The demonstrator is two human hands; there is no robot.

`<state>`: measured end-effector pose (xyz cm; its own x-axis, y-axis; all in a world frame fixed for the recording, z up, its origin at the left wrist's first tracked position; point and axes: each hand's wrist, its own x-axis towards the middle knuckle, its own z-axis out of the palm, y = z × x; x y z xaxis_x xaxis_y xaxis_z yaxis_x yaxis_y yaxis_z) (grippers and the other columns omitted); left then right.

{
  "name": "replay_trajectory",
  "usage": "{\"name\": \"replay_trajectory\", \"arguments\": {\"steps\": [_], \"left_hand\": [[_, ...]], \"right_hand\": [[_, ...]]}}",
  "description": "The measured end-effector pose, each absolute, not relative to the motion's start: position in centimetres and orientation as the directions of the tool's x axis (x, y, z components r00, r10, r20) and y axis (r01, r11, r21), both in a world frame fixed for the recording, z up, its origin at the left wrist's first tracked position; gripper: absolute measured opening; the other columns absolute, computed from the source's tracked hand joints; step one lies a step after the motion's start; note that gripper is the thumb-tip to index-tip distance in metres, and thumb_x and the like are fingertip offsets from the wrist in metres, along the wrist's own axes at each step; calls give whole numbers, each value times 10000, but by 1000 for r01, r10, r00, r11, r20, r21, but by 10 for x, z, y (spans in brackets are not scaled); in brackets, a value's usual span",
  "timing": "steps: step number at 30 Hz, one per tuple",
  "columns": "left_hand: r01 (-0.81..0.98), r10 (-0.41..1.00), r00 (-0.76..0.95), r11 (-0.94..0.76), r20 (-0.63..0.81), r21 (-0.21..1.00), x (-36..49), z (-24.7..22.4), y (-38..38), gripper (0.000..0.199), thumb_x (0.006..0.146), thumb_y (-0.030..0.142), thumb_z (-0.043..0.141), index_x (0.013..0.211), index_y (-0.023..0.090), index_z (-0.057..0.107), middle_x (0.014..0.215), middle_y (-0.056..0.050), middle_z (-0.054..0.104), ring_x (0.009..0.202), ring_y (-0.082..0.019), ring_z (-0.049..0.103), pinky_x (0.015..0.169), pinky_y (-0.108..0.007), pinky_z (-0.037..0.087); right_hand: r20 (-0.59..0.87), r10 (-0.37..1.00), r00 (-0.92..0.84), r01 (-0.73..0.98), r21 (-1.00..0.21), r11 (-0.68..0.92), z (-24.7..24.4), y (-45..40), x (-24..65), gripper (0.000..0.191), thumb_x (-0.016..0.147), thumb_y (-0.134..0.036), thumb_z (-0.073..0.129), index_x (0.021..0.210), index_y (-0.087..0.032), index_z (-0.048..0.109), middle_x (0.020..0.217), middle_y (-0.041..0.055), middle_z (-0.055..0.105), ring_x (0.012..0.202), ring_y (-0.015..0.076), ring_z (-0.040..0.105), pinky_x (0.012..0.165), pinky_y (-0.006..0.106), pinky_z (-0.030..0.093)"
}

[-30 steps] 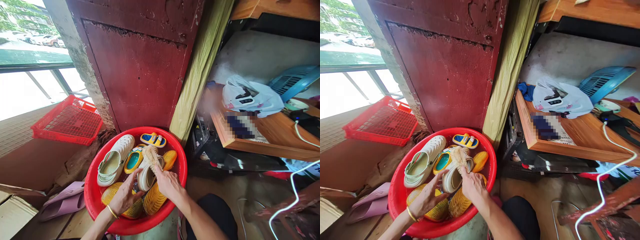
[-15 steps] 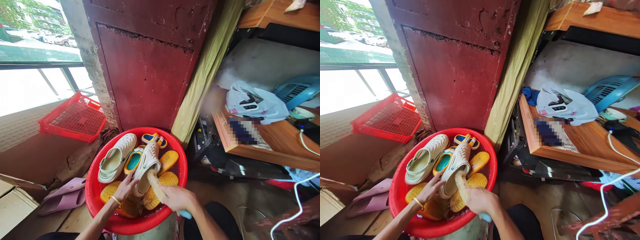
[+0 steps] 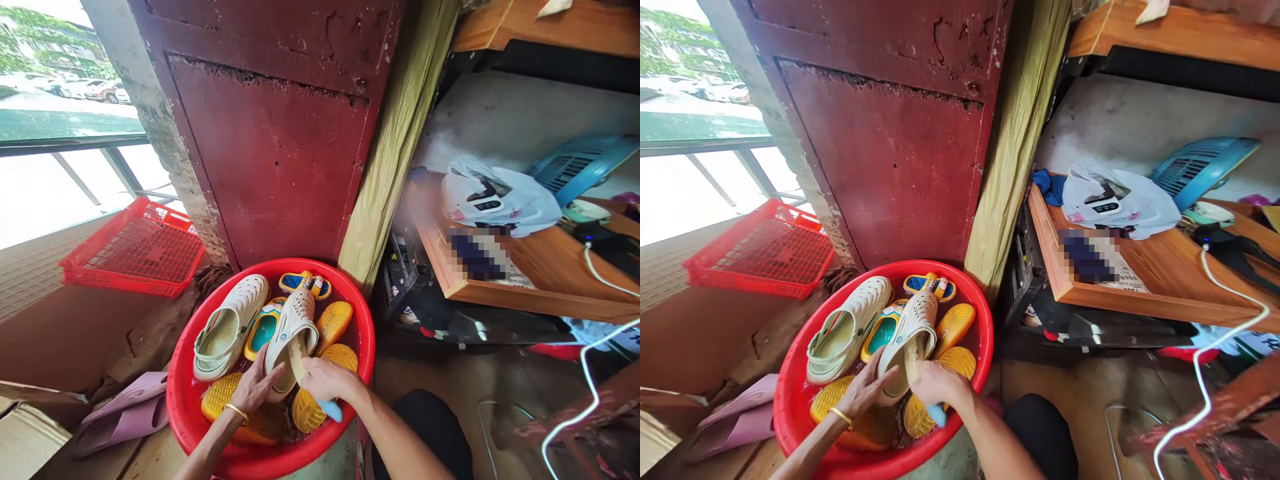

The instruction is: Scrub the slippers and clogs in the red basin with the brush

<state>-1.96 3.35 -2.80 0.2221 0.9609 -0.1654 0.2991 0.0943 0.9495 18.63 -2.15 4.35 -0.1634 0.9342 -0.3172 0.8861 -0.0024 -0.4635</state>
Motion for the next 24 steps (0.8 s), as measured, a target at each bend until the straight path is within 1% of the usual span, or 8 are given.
{"name": "replay_trajectory", "arguments": {"steps": [3,6,8,11,15,18,22,24], "left_hand": [[334,968,178,113,-180,936,-20,-33,40,697,710,618,722,1277,229,607,1227,-126,746,1151,-356,682,1054,-444,480],[390,972,142,117,-185,913,-20,-38,43,697,722,641,685,1268,216,598,1214,-155,744,1142,-376,688,1046,-461,479],[412,973,138,116,-187,904,-20,-40,42,739,723,652,685,1310,217,574,1251,-162,732,1177,-386,678,1056,-470,474],[413,963,161,133,-215,901,-17,-42,38,829,722,677,695,1393,220,527,1274,-158,726,1252,-398,647,1076,-483,468],[348,955,248,71,-165,935,-15,-41,32,924,709,692,715,1452,187,497,1423,-183,641,1414,-381,520,1176,-468,389],[326,950,250,97,-185,940,-16,-36,32,993,692,717,704,1459,125,485,1505,-213,564,1476,-366,446,1212,-452,354],[308,942,225,173,-248,936,-18,-25,38,927,659,702,723,1369,126,575,1374,-189,679,1305,-385,608,1117,-485,473],[282,941,261,141,-218,949,-20,-17,41,854,665,673,730,1318,134,615,1282,-164,737,1183,-372,680,1037,-475,535]], "right_hand": [[-419,859,-293,883,-464,74,56,-49,197,291,814,-234,636,1078,-214,755,989,103,798,815,265,747,606,278,481],[-512,784,-352,862,-503,59,65,-56,206,287,828,-266,625,1085,-247,753,893,61,792,704,238,731,569,272,474],[-480,824,-300,865,-502,23,65,-48,207,288,874,-263,578,1112,-248,740,908,59,788,772,246,742,622,286,493],[-363,921,-145,880,-473,-48,58,-26,203,356,952,-230,478,1245,-204,678,1082,113,774,998,268,730,764,320,506],[-334,940,-74,869,-484,-103,46,-8,189,412,965,-188,451,1344,-129,600,1197,178,739,1070,260,704,812,317,496],[-367,918,-147,869,-491,-57,51,-15,184,365,895,-229,564,1230,-135,676,1124,166,759,990,274,716,741,301,495],[-499,779,-380,837,-544,59,78,-38,208,297,823,-269,642,1097,-197,731,906,57,752,758,217,696,585,250,461],[-584,652,-483,778,-629,12,94,-45,229,302,842,-279,630,1124,-222,721,753,-7,684,607,159,639,524,215,449]]}}
